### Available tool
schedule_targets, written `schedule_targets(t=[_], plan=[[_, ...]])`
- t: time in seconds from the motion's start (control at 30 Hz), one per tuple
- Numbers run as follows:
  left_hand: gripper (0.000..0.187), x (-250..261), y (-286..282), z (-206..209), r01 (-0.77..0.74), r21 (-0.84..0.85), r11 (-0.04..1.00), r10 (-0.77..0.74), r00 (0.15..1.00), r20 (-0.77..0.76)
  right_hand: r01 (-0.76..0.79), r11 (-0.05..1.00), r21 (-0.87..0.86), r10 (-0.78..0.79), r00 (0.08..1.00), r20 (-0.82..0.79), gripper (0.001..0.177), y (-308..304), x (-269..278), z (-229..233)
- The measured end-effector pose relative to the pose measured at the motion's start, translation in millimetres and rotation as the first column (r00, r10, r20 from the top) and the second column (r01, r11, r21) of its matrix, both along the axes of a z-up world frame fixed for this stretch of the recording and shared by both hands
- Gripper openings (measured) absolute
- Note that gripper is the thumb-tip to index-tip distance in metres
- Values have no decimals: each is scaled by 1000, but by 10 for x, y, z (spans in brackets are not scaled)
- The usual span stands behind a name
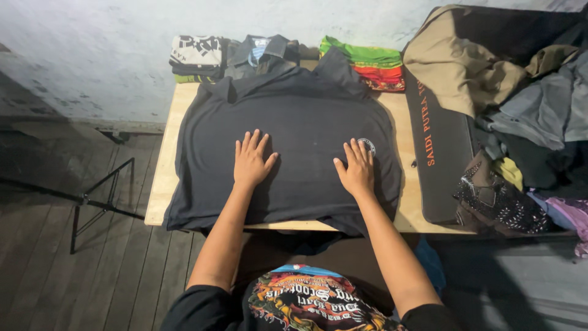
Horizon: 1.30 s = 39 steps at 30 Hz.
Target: The person folds a black t-shirt on a wooden table by smoothing it flat and folding the sides and bottom.
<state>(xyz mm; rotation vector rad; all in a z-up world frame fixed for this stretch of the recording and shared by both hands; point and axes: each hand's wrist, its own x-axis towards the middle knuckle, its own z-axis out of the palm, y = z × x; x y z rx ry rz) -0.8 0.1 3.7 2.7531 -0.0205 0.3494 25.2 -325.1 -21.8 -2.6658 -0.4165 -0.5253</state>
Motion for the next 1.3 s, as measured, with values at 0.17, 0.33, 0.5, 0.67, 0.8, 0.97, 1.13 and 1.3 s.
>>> schedule_targets(t=[0.17, 0.33, 0.5, 0.67, 0.8, 0.97, 1.13, 1.3], plan=[[69, 8, 2, 14, 1, 9, 1000, -1, 1000, -4, -4, 1000, 2, 4, 1000, -13, 59, 10, 15, 34], [69, 17, 4, -32, 9, 2, 1000, -9, 1000, 12, 12, 1000, -9, -12, 1000, -22, 59, 19, 27, 29], [69, 24, 14, -25, 7, -6, 1000, -7, 1000, 15, 1, 1000, 2, -1, 1000, -15, 59, 17, 20, 27], [69, 20, 15, -78, 16, 2, 1000, -16, 999, 40, 0, 1000, -23, 0, 1000, 6, 58, 31, 21, 52], [70, 24, 112, -151, 64, 20, 998, -64, 997, 46, -30, 999, -40, 30, 1000, -2, 57, -35, -25, 58], [69, -198, 1013, -95, -8, 52, 999, 4, 997, 79, 23, 999, -33, -24, 999, -36, 60, -642, 0, 56], [66, -463, 1166, 90, -253, 207, 945, 217, 960, 179, 108, 977, -182, -105, 994, 25, 56, -606, -204, 48], [62, -726, -116, 361, 121, -32, 992, -120, 992, 30, -219, 976, 12, 220, 973, -65, 59, 381, -517, 219]])
